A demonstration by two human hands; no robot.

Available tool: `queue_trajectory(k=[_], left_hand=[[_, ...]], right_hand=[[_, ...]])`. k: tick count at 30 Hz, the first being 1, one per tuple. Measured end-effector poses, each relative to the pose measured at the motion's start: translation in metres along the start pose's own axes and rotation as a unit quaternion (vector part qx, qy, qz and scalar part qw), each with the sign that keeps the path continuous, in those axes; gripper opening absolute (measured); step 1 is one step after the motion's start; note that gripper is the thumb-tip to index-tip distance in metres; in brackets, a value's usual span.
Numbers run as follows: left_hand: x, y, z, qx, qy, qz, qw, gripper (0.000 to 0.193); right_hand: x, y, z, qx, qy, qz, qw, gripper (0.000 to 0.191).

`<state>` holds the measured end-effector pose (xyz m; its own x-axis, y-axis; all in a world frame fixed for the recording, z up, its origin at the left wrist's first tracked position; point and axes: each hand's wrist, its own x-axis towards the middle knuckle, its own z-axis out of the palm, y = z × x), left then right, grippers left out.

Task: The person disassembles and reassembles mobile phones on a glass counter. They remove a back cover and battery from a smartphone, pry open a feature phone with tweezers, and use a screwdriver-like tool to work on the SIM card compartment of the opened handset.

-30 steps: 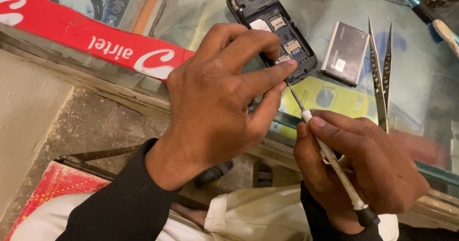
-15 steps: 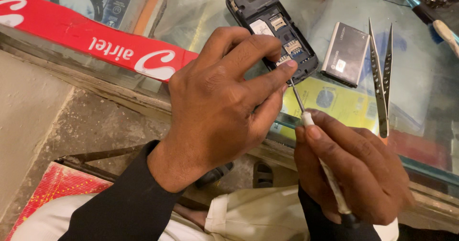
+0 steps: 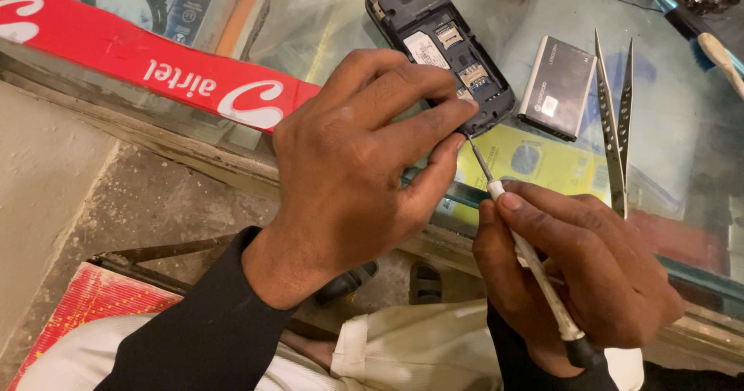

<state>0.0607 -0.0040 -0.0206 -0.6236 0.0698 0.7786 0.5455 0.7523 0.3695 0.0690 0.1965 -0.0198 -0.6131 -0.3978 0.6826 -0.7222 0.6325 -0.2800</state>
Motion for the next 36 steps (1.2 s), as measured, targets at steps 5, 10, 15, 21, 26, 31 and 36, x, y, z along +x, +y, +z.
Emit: queue_trajectory(k=[5,10,15,21,26,31,36], left_hand=[[0.002,0.001,-0.002,0.011,-0.010,0.005,1.000,0.021],[0.004,0.002,-0.003,0.003,-0.015,0.001,1.000,0.021],[0.004,0.003,-0.003,0.005,-0.015,0.002,1.000,0.021],[0.004,0.002,-0.003,0.001,-0.016,-0.002,1.000,0.021],[0.004,0.002,-0.004,0.001,-0.019,-0.001,1.000,0.021],[0.003,0.002,-0.003,0.002,-0.014,0.000,1.000,0.021],[0.003,0.002,-0.003,0.000,-0.011,-0.004,1.000,0.020]], right_hand=[[0.004,0.000,0.004,0.033,0.018,-0.013,0.999,0.020],[-0.003,-0.003,0.003,0.010,0.012,0.003,1.000,0.021],[-0.003,-0.002,0.004,0.010,0.014,-0.005,1.000,0.022],[-0.004,0.000,0.005,0.005,0.013,-0.043,0.999,0.025],[-0.006,0.008,0.004,0.020,0.015,-0.055,0.998,0.031],[-0.011,0.004,0.008,-0.016,0.034,-0.046,0.998,0.025],[-0.010,0.001,0.006,-0.007,0.022,-0.020,1.000,0.021]])
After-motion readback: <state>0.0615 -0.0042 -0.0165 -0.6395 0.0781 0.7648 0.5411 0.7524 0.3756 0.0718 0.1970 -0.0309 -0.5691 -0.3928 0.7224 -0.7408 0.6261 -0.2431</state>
